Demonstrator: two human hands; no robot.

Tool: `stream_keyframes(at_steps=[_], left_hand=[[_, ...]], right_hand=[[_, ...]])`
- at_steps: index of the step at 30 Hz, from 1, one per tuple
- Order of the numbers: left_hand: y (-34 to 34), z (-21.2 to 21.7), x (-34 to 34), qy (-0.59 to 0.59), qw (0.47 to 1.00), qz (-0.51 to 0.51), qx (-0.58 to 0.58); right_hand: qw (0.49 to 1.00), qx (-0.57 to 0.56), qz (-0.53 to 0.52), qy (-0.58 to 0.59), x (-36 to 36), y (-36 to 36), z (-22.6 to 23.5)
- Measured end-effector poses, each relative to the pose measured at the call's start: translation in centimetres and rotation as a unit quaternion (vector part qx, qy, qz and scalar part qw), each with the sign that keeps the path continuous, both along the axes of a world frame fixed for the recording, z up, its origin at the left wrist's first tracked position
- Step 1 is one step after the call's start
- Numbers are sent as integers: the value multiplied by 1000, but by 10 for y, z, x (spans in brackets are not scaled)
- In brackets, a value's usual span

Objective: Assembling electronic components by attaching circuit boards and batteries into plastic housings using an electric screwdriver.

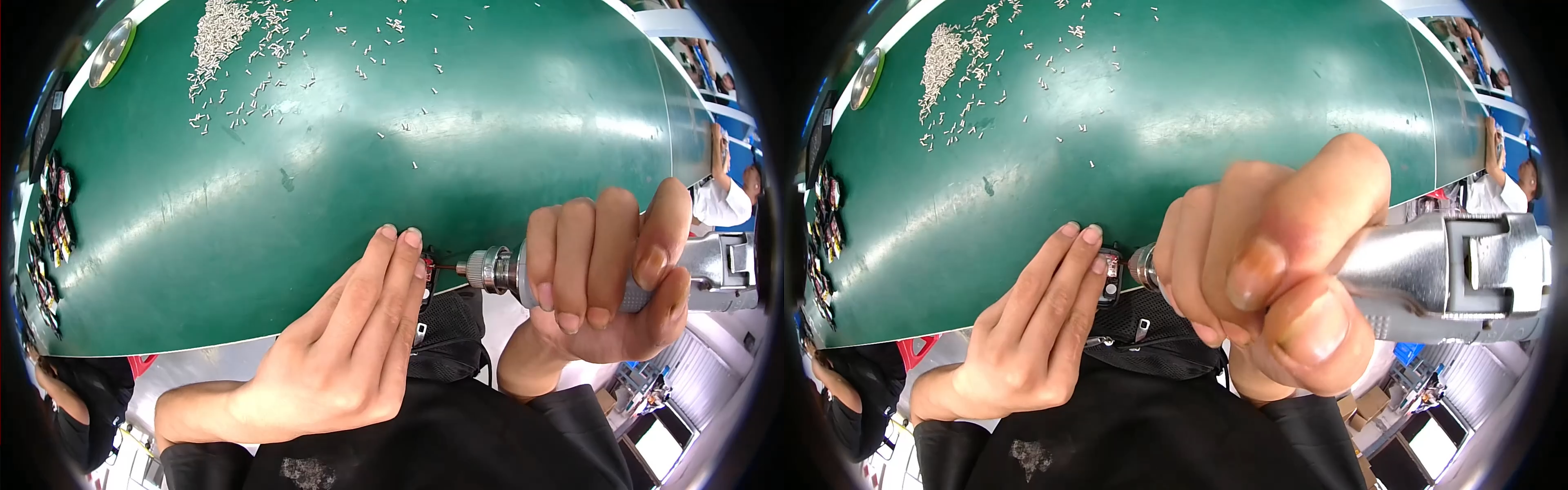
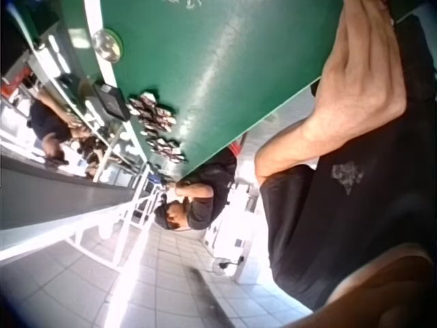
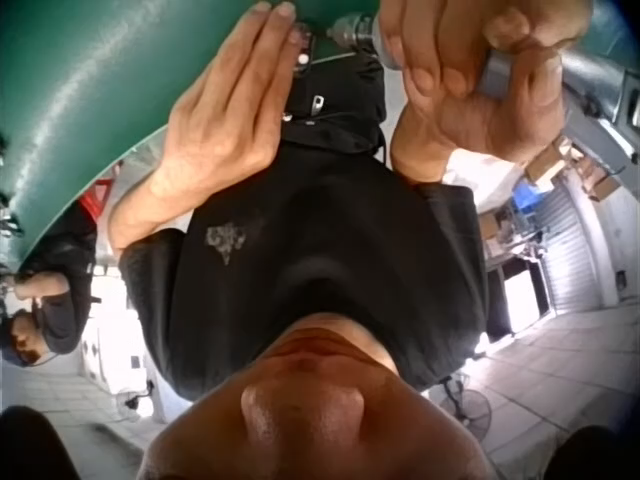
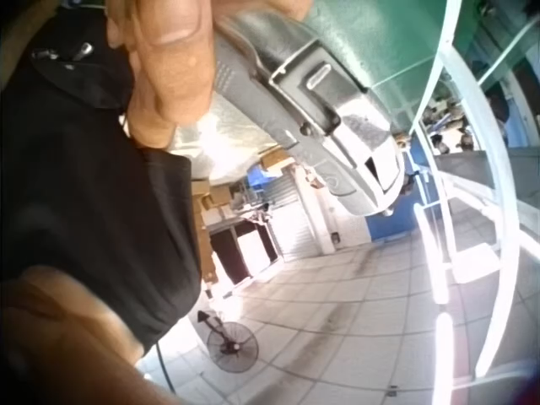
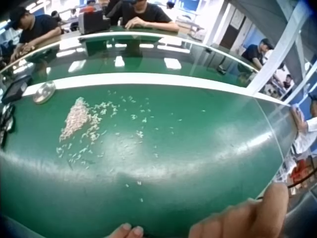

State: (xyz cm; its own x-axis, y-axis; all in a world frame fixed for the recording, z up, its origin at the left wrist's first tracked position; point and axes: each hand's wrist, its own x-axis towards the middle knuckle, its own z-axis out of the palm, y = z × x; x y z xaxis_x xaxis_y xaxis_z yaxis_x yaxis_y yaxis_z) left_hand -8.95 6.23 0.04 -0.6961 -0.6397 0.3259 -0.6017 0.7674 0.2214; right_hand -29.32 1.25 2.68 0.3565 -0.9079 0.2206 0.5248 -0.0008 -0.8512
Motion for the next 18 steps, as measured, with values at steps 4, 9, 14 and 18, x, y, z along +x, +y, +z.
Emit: stream_keyframes(at_steps=[4,9,14,18], left_hand=[[0,-1,1,-2,1000,0,5],[1,-3,2,2,1000,-3,-8],[0,3,4,-37,999,-23,-31],[3,6,1,-6,1000,-18,24]], right_hand=[[1000,12,-7,3,1,4,-4],[999,-7,-18,39,5,4,1],[993,-44,19,108,15,4,10],[982,-62,69,162,13,-3,18]])
